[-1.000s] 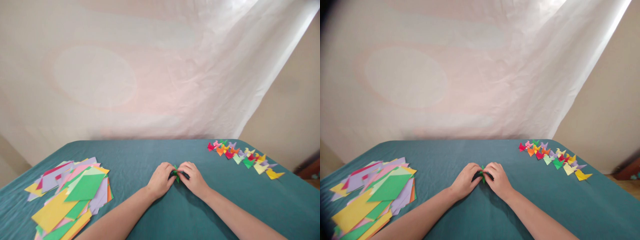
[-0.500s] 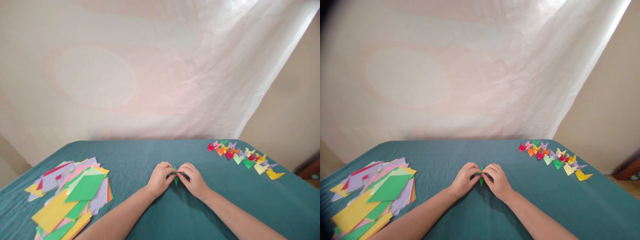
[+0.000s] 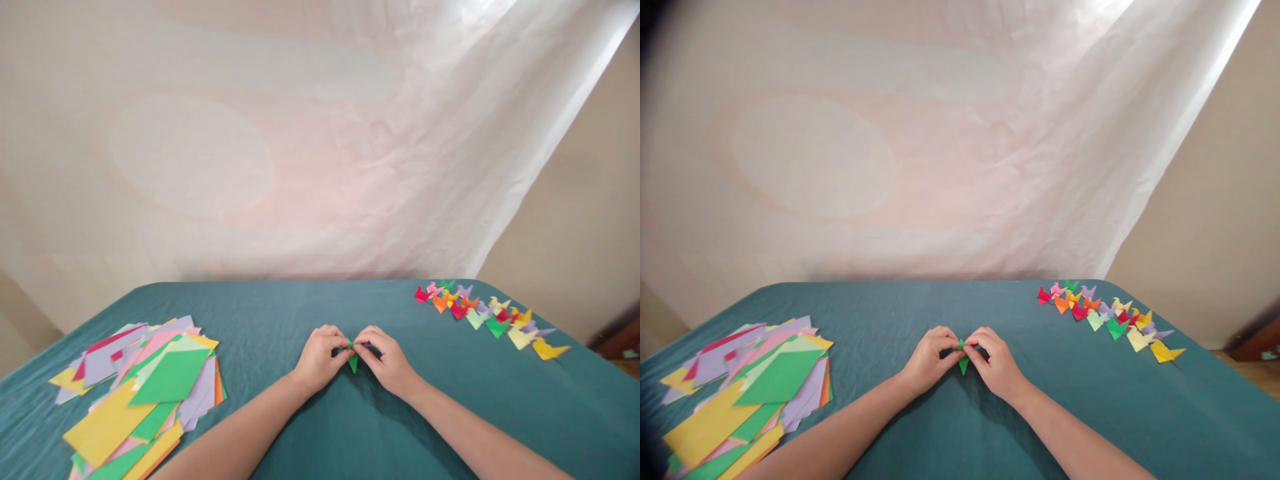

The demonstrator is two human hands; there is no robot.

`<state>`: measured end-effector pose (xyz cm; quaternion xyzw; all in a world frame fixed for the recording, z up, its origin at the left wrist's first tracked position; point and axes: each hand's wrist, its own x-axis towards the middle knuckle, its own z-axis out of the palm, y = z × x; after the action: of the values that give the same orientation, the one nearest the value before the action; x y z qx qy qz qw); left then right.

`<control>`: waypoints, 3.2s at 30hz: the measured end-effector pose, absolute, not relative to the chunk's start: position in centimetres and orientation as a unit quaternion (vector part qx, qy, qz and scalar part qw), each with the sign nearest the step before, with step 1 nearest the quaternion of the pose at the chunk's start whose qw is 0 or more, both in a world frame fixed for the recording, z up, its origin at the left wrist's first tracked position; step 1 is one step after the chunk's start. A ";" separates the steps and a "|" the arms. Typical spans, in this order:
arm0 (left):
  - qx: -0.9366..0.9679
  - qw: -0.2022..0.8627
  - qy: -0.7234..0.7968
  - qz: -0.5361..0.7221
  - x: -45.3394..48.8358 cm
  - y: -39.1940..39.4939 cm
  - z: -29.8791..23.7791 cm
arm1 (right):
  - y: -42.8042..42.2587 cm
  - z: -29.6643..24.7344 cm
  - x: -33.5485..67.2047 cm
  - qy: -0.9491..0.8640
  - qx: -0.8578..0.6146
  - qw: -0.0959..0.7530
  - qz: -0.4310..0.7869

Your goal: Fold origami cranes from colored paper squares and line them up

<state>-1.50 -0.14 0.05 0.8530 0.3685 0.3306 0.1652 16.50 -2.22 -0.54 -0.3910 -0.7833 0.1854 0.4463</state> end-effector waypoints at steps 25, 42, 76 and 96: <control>0.809 0.271 0.374 0.364 -1.3 0.3 0.1 | -1.8 -0.4 16.5 -0.728 -0.419 0.465 0.281; 0.790 0.271 0.393 0.385 -1.2 -0.1 0.5 | -1.7 -0.8 16.3 -0.702 -0.422 0.475 0.321; 0.827 0.117 0.411 0.364 -1.1 -0.6 0.6 | -2.2 -0.7 16.1 -0.751 -0.426 0.454 0.220; 0.781 0.289 0.393 0.391 -1.0 0.2 0.0 | -1.6 -0.8 16.6 -0.745 -0.415 0.442 0.278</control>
<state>-1.00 0.16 -0.04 0.7805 0.3932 0.3907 0.2889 16.61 -1.59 -0.82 -0.4147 -0.7450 0.2783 0.4422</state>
